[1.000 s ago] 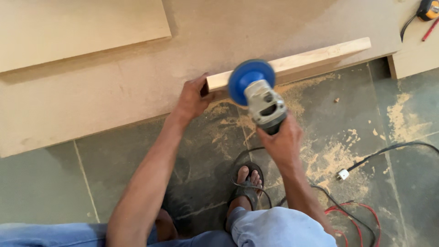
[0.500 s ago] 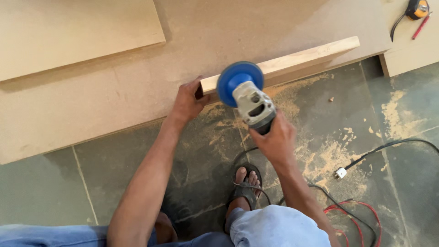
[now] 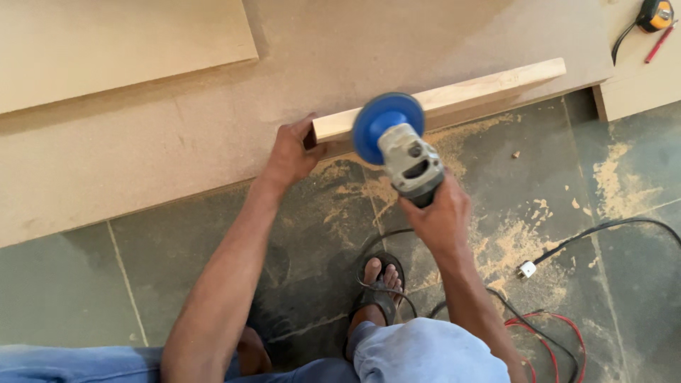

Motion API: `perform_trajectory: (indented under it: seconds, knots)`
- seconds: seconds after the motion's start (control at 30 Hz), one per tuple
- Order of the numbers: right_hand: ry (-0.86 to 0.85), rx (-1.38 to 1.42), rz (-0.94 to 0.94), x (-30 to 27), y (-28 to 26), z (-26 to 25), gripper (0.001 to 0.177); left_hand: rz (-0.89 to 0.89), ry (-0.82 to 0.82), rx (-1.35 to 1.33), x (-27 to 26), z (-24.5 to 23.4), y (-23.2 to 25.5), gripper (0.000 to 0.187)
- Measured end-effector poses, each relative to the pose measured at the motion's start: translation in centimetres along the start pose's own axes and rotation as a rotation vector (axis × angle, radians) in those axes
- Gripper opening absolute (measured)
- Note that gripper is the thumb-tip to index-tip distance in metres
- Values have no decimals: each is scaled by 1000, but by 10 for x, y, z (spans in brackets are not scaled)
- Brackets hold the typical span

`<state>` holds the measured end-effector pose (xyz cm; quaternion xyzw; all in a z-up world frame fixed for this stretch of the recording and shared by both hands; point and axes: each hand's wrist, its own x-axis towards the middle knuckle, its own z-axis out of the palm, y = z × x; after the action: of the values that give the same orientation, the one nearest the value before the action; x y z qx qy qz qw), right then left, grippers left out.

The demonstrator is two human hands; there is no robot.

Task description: The person plugs in an angle grinder and uses it to sand a wooden plank on the floor. They sand the plank on multiple sides, flipping it over to ensure even smoothing.

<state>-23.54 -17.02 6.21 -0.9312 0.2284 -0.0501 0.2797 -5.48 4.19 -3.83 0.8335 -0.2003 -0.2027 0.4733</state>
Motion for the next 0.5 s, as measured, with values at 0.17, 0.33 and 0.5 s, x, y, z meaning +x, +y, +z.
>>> perform_trajectory:
  seconds: [0.17,0.33,0.5]
  knots:
    - [169,-12,-27,6,37,-17,55,66,42,23,3,-2,-9,53]
    - [223,46,56,11,68,-33,56,-5,10,-76,-1,0,2,40]
    - [100,81,104,10,61,-26,55,-7,41,-25,4,8,-3,46]
